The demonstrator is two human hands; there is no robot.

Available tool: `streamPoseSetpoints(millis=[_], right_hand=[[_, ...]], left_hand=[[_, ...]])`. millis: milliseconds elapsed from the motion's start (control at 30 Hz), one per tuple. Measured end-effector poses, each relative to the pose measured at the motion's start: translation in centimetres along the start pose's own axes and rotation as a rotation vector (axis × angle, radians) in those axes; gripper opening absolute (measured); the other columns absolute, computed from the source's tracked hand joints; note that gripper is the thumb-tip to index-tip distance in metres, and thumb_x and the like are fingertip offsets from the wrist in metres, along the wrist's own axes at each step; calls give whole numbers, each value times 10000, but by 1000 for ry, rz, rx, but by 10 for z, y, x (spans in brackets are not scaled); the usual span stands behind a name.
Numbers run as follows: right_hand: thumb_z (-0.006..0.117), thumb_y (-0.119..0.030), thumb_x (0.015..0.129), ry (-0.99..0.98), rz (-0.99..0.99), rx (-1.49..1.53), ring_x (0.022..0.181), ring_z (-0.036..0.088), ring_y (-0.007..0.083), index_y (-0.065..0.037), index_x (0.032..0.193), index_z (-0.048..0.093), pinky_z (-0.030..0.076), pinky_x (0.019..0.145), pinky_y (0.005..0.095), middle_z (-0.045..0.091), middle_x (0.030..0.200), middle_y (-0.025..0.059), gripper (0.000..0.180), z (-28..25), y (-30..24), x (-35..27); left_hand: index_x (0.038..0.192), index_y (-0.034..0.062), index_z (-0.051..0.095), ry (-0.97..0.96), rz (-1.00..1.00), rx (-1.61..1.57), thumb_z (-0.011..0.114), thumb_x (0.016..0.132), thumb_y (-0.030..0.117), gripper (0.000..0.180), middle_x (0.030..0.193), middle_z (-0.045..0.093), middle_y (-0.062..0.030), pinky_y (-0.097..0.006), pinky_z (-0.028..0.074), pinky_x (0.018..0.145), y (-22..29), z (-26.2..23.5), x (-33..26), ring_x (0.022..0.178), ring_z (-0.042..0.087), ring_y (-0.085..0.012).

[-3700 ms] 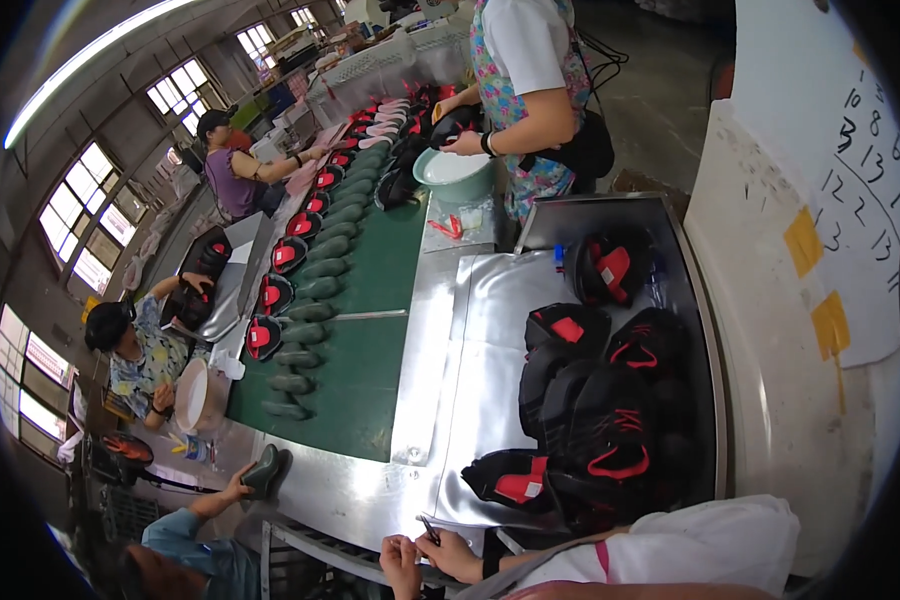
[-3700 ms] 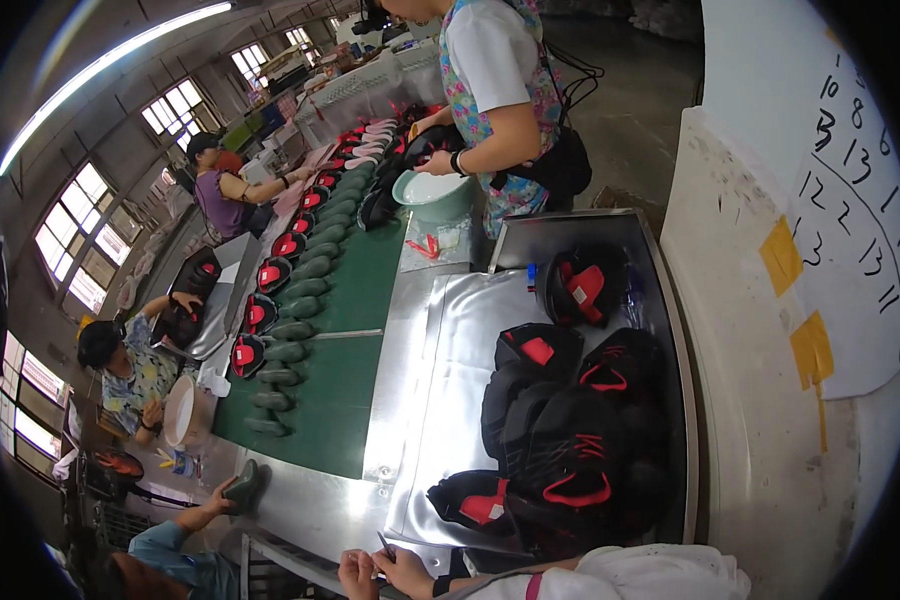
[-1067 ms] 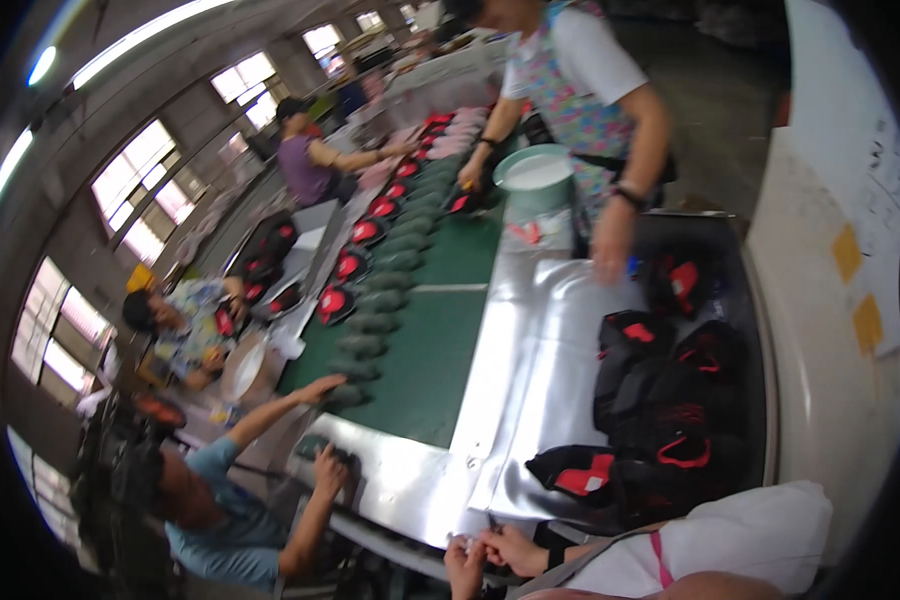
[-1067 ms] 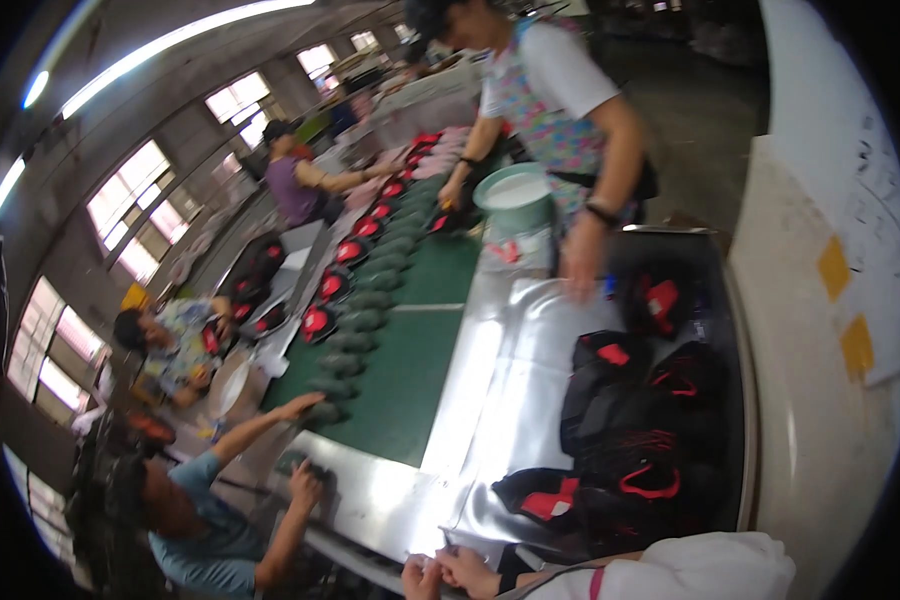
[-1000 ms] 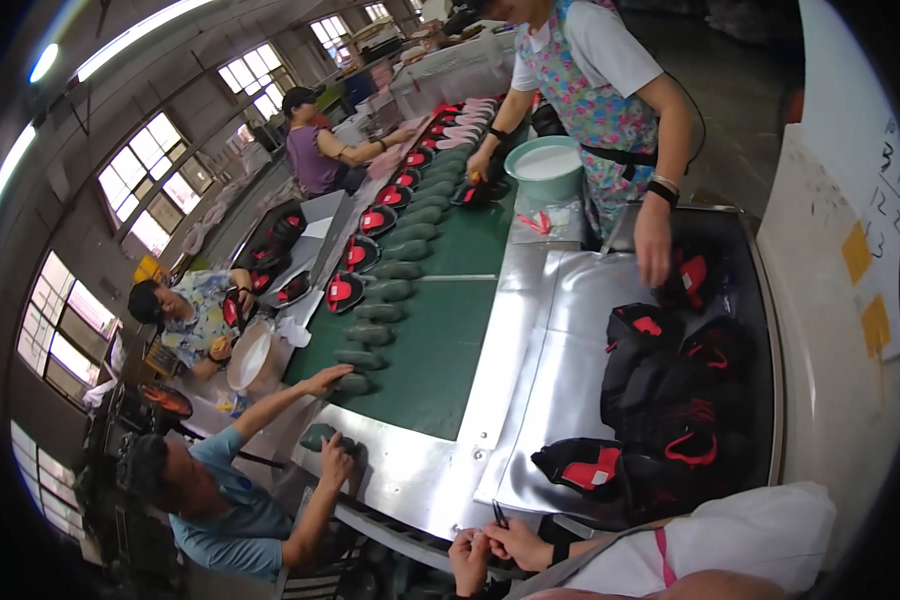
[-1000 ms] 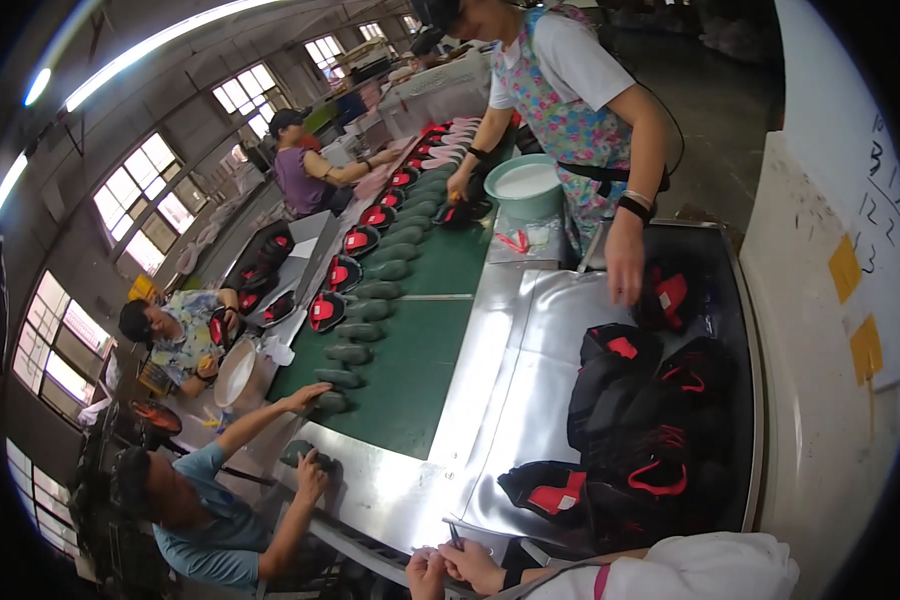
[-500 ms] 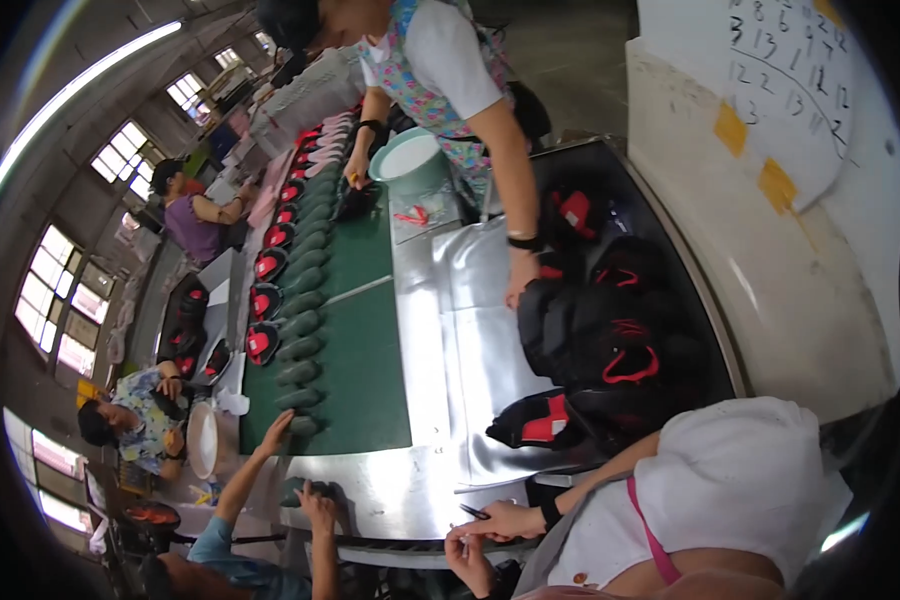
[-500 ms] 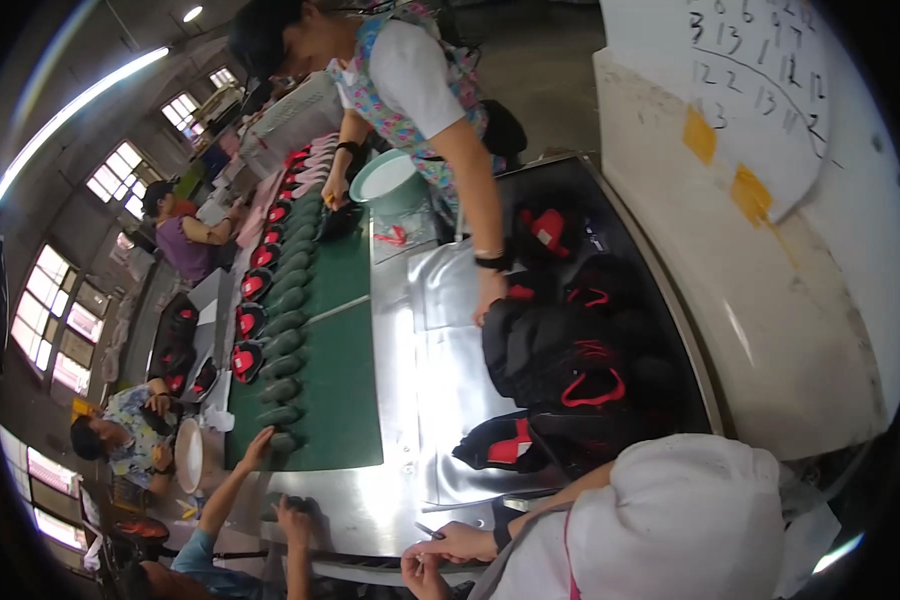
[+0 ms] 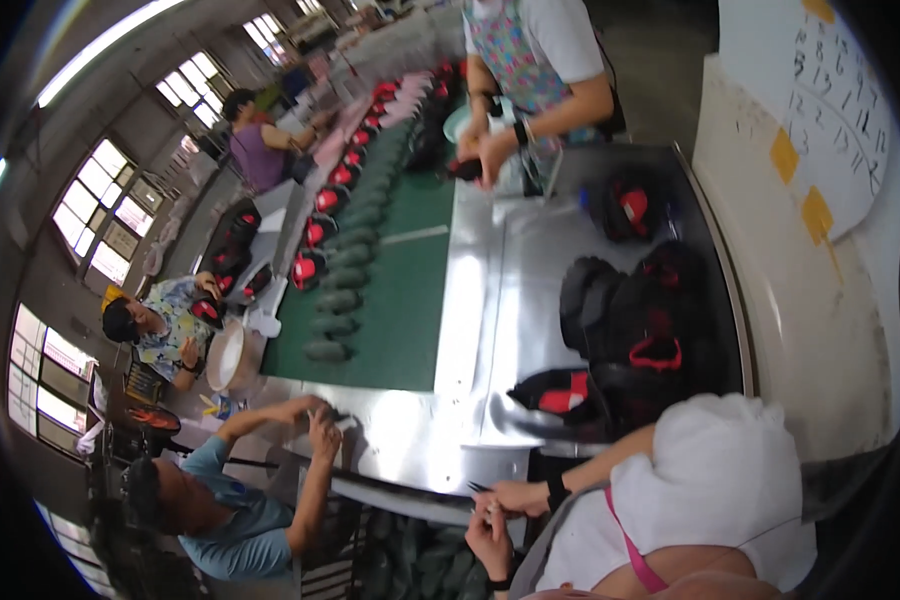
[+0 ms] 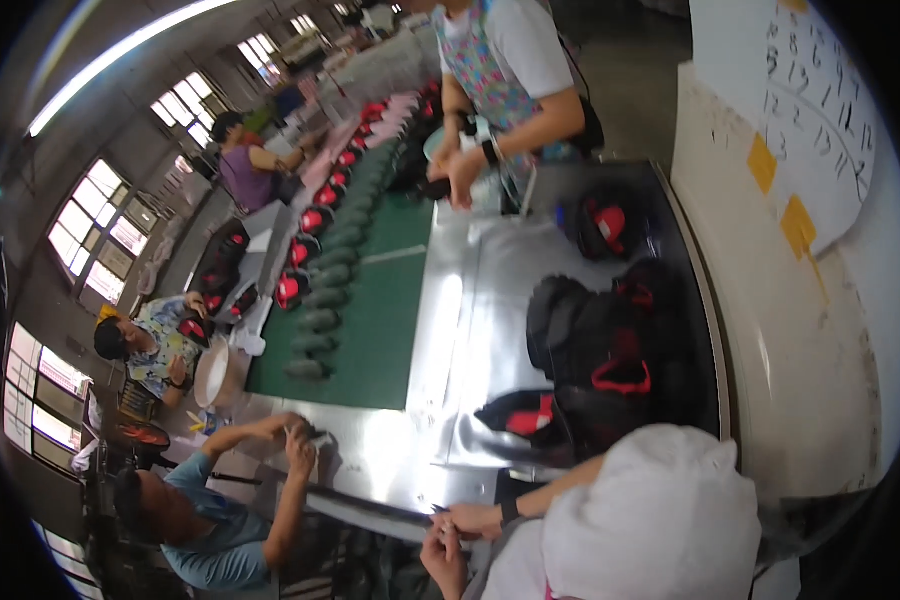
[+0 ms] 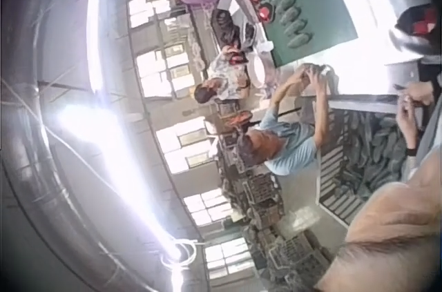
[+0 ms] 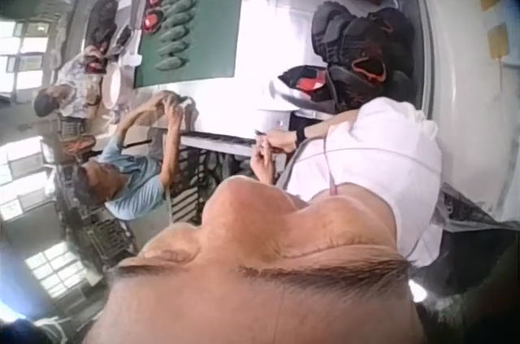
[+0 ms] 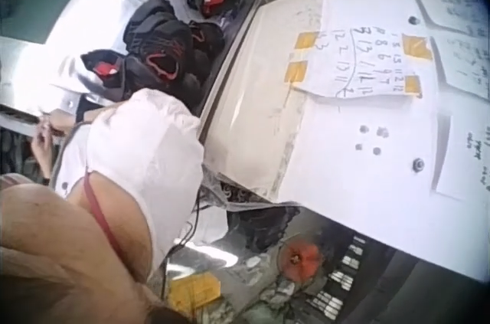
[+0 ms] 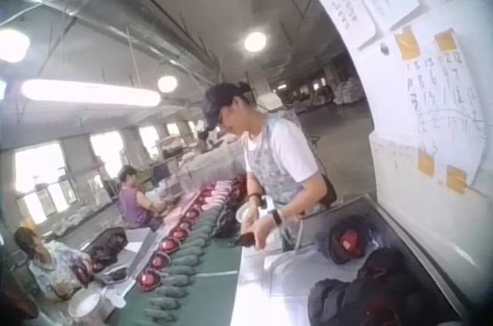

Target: The recorder is sorting and counting black shoe uppers on a metal table and then using snips to trim threads or material.

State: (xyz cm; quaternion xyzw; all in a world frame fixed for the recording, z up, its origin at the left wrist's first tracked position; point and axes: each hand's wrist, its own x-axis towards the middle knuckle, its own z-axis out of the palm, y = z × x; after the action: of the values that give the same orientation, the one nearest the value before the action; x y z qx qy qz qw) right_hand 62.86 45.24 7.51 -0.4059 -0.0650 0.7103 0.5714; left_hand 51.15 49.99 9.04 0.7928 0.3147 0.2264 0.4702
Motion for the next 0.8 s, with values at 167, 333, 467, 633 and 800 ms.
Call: streamPoseSetpoints(millis=[167,333,467,633,800], right_hand=[[495,-393,870,-189,24,-96,444,391,55,-43,812,575,264,383,188,490,610,-7,364,8,-4,-15],[599,-211,823,-202,18,-106,448,410,42,-32,790,569,290,400,183,516,624,-5,185,14,-1,-19],[595,-158,810,-276,-45,-218,430,400,40,-23,819,550,296,390,185,497,592,-10,142,17,-3,-22],[602,-81,772,-413,-4,-1,391,402,47,-42,914,478,274,354,167,479,592,20,192,20,-13,-23],[614,-47,742,-639,-13,109,376,391,58,-57,837,447,260,339,175,473,602,17,192,18,-23,-27]], left_hand=[[910,-55,575,181,-211,-398,512,856,67,146,724,570,-40,-202,385,525,28,-9,-23,597,491,-71],[901,-33,504,185,-276,-245,520,859,81,122,696,535,-45,-202,398,505,27,-14,-40,566,492,-90],[865,18,422,130,-305,-440,533,848,80,128,703,543,-74,-197,385,489,28,-26,-44,556,497,-92],[868,29,424,130,-321,-974,539,835,86,133,765,540,-83,-223,405,571,20,-20,-42,615,492,-109],[821,14,515,-16,237,78,491,856,134,128,809,556,-190,-366,429,534,-37,-22,-43,673,543,-311]])
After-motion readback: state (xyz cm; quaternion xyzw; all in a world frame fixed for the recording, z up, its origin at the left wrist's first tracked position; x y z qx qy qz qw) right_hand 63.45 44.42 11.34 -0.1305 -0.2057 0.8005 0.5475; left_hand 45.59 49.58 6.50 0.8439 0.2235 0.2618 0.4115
